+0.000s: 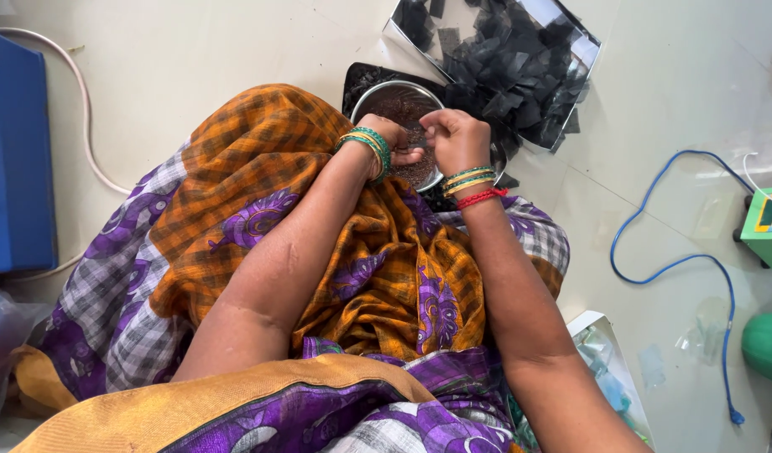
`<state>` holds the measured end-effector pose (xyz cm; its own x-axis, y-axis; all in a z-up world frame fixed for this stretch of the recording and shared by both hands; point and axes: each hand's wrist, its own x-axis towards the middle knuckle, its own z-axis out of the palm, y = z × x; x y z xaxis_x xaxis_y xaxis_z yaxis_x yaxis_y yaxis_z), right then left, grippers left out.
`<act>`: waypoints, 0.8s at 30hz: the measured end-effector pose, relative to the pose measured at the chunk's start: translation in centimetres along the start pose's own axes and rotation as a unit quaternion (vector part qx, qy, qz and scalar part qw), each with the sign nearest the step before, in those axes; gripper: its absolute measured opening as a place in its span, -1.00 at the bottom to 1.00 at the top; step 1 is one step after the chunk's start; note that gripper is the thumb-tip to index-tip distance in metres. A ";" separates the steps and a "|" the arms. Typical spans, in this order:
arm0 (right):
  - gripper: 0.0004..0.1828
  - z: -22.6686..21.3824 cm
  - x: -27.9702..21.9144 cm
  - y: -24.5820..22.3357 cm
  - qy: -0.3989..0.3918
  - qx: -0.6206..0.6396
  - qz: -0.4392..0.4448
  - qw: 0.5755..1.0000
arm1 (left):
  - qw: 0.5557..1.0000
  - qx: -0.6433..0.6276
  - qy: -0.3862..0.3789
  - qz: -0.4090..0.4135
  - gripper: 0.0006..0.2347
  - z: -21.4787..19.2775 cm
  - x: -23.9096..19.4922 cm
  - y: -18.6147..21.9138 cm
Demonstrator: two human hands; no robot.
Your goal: The recorder picks up small black plastic slips and dips them into a bowl of brown granular material before setting them aside.
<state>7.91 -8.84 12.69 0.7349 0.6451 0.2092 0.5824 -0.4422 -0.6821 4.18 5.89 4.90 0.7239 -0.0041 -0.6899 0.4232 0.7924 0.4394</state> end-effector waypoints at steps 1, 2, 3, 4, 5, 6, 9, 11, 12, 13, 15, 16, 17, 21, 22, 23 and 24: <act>-0.78 -0.1 -0.2 0.7 0.002 0.000 0.000 1.000 | 1.000 0.002 0.000 0.000 -0.90 -0.2 0.2 0.0; -0.78 -0.2 -0.4 1.3 0.025 0.038 0.030 0.998 | 1.000 0.003 0.002 0.001 -0.89 -0.3 0.5 0.0; -0.79 -0.3 -0.7 2.0 0.049 0.076 0.060 0.994 | 1.000 0.004 0.005 0.001 -0.88 -0.4 0.7 0.0; -0.79 -0.2 -1.1 2.9 0.052 0.077 0.059 0.994 | 1.000 0.006 0.004 0.002 -0.88 -0.7 1.0 -0.1; -0.83 -0.1 -1.6 3.9 0.077 0.118 0.109 0.984 | 1.000 0.001 -0.001 0.002 -0.87 -0.9 1.3 -0.1; -0.87 0.0 -2.1 4.8 0.102 0.159 0.159 0.969 | 1.000 -0.004 -0.006 0.002 -0.86 -1.2 1.6 -0.2; -0.86 0.6 -3.8 5.4 0.105 0.179 0.208 0.956 | 1.000 0.003 -0.003 0.004 -0.84 -1.3 0.7 0.1; -0.87 0.7 -4.2 4.0 0.111 0.178 0.203 0.956 | 1.000 0.010 0.004 0.002 -0.85 -1.3 0.5 -0.1; -0.88 0.8 -4.4 3.3 0.112 0.175 0.198 0.958 | 1.000 0.011 0.012 -0.001 -0.85 -1.3 0.4 -0.1; -0.88 0.9 -4.3 2.7 0.114 0.177 0.198 0.957 | 1.000 0.014 0.013 0.000 -0.85 -1.3 0.3 -0.3; -0.81 1.0 -4.2 1.4 0.127 0.151 0.108 0.974 | 1.000 0.021 0.014 0.002 -0.87 -1.1 0.3 -0.7; -0.81 1.0 -4.1 1.2 0.130 0.151 0.107 0.974 | 1.000 0.023 0.012 0.003 -0.87 -1.1 0.6 -0.9; -0.74 1.0 -4.0 0.8 0.113 0.116 0.056 0.985 | 1.000 0.030 0.008 -0.002 -0.88 -1.1 1.0 -1.1; -0.66 0.8 -3.7 -0.7 0.080 -0.025 -0.064 0.994 | 0.999 0.029 -0.005 -0.018 -0.89 -1.7 1.8 -1.4; -0.66 0.8 -3.8 0.0 0.080 -0.025 -0.066 0.994 | 0.999 0.029 -0.005 -0.016 -0.89 -2.1 2.4 -1.5; -0.66 0.8 -3.9 0.8 0.104 0.005 -0.034 0.994 | 1.000 0.013 -0.007 -0.026 -0.90 -2.5 3.1 -1.5; -0.65 0.8 -4.0 1.5 0.129 0.035 0.001 0.991 | 0.999 0.000 -0.009 -0.037 -0.91 -2.7 3.8 -1.6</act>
<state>5.59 -11.63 10.29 0.8049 0.4606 0.3740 0.5628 -0.3932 -0.7271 4.77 6.31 0.03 0.6998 -0.0733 -0.7106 0.4760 0.7896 0.3873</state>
